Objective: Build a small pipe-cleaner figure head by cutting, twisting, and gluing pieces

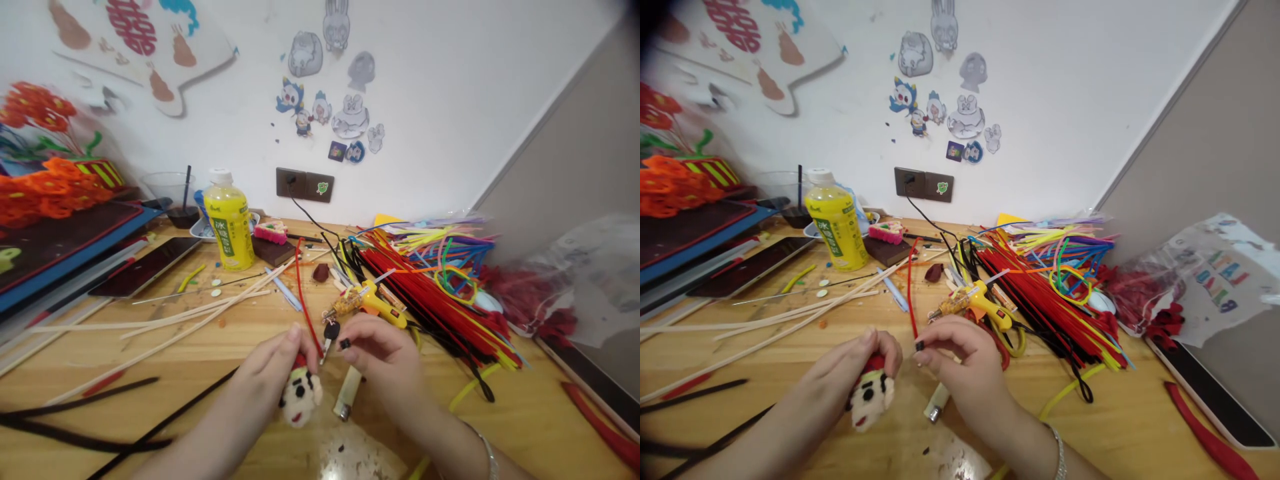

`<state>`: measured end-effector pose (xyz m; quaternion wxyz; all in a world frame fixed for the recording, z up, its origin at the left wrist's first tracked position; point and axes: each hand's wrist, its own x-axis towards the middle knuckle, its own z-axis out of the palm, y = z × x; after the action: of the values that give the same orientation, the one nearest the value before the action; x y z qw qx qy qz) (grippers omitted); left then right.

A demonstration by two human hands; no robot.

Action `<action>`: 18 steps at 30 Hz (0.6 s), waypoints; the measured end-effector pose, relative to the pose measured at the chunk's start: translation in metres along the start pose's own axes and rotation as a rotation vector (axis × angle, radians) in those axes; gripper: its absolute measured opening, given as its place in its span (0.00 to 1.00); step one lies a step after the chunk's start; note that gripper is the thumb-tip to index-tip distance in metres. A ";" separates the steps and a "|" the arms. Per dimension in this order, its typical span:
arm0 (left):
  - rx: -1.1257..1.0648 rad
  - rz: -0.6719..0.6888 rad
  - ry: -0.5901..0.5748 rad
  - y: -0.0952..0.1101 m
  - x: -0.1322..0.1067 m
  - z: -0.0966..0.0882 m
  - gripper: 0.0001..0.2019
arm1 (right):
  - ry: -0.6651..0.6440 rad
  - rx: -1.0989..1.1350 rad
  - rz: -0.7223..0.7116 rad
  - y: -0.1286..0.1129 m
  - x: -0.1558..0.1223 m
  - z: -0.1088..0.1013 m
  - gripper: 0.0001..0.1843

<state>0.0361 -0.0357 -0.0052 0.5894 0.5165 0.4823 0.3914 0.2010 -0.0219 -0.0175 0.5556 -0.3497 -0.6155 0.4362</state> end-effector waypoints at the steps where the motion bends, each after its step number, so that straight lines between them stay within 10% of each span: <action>1: -0.056 -0.054 0.014 -0.002 0.001 0.000 0.23 | -0.004 -0.001 0.020 0.000 0.001 -0.002 0.03; 9: -0.694 -0.452 0.079 -0.001 0.010 0.000 0.16 | -0.059 -0.107 0.095 0.008 0.004 -0.004 0.01; 18: -0.383 -0.194 0.128 -0.004 0.013 0.005 0.09 | -0.232 -0.594 -0.095 0.001 0.007 -0.011 0.04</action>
<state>0.0433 -0.0252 -0.0117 0.6798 0.3203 0.4829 0.4495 0.2112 -0.0138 -0.0159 0.3752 -0.4155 -0.7907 0.2479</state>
